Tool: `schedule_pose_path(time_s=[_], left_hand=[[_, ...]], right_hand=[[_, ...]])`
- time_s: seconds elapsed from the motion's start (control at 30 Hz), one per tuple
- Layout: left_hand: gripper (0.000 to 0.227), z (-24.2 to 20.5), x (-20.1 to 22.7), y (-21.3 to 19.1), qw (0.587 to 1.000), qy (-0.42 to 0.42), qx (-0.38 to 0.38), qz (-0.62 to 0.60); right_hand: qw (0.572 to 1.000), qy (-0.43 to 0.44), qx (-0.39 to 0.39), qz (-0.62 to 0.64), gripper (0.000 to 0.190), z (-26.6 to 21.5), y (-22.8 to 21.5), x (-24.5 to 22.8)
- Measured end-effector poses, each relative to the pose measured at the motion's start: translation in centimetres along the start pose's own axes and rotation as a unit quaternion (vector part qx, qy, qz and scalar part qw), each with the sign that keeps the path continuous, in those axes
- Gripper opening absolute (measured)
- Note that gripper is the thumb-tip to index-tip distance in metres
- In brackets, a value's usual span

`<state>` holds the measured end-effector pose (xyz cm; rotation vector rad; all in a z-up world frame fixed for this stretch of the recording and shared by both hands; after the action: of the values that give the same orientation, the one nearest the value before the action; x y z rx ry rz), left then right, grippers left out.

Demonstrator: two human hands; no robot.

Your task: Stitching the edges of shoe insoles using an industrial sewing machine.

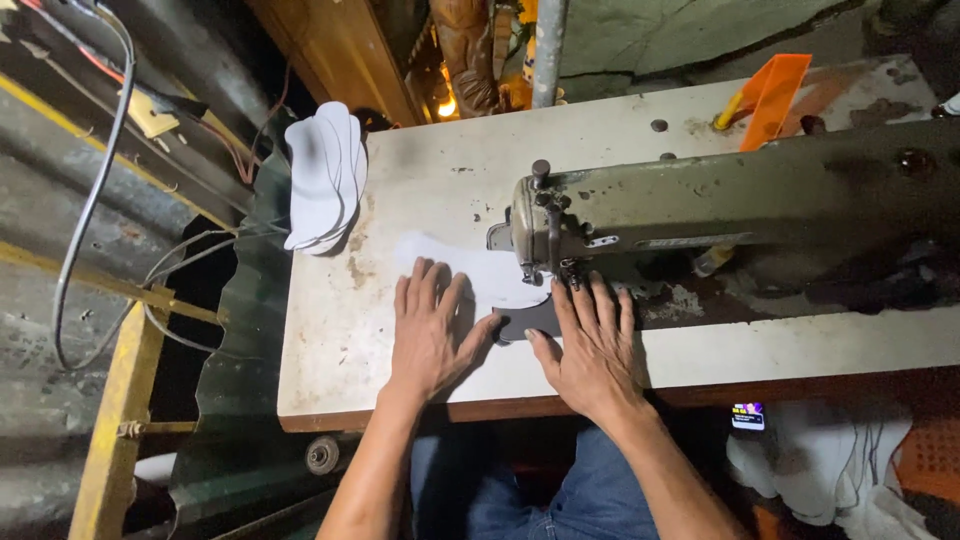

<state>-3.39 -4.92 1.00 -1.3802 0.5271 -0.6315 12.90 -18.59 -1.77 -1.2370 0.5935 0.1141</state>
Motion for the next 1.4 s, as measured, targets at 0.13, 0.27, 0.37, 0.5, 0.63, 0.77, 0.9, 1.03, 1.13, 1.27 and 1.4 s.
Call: schedule_pose_path(time_s=[0.13, 0.27, 0.37, 0.5, 0.63, 0.77, 0.9, 1.03, 1.13, 1.27, 1.4], left_hand=[[0.076, -2.0, 0.3, 0.3, 0.999, 0.003, 0.049, 0.007], [0.076, -4.1, 0.5, 1.3, 0.999, -0.003, 0.041, 0.019], [0.074, -6.0, 1.3, 0.8, 0.996, 0.002, 0.061, 0.061], [0.057, -8.1, 3.1, -1.3, 0.988, 0.046, 0.142, 0.023], [0.049, -9.9, 5.1, -1.0, 0.995, 0.042, 0.083, -0.03], [0.046, -11.3, 7.2, -1.9, 0.987, 0.093, 0.111, -0.064], [0.039, -12.4, 8.2, -2.0, 0.971, 0.144, 0.111, -0.153], [0.047, -12.5, 7.5, -1.6, 0.967, 0.12, 0.141, -0.176], [0.06, -12.7, 6.5, 0.9, 0.982, 0.053, 0.163, -0.077], [0.05, -12.7, 7.2, -0.2, 0.984, 0.069, 0.125, -0.108], [0.031, -12.2, 8.4, -0.3, 0.977, 0.114, 0.14, -0.116]], right_hand=[[1.0, 0.005, -0.006, 0.009, 0.072, 0.1, -0.2, -0.1], [1.0, 0.006, -0.009, 0.014, 0.071, 0.0, -0.3, 0.0], [1.0, 0.004, -0.005, 0.003, 0.07, -0.1, 0.1, 0.3], [0.996, -0.048, 0.056, -0.041, 0.067, -0.1, -0.1, 0.2], [0.997, -0.031, 0.062, -0.039, 0.055, -0.1, 0.0, 0.4], [0.995, -0.046, 0.087, -0.013, 0.051, -0.1, -0.6, 0.4], [0.994, -0.06, 0.087, -0.011, 0.05, -0.1, -0.8, 0.6], [0.996, -0.045, 0.069, -0.033, 0.047, 0.3, -0.4, 1.4], [0.996, -0.053, 0.064, -0.014, 0.044, 0.7, -0.3, 1.9], [0.997, -0.043, 0.058, 0.021, 0.046, 0.7, -0.5, 1.9], [0.996, -0.048, 0.073, 0.016, 0.045, 0.9, -1.0, 1.7]])
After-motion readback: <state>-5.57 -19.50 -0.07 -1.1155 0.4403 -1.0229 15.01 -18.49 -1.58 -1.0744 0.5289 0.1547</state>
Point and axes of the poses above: each hand's wrist, its own z-axis towards the middle knuckle, its own y-axis out of the palm, x = y × z, the point moved 3 cm from there along z, towards the middle knuckle, and after that the axes turned 13 degrees about z, right-handed, at the moved point
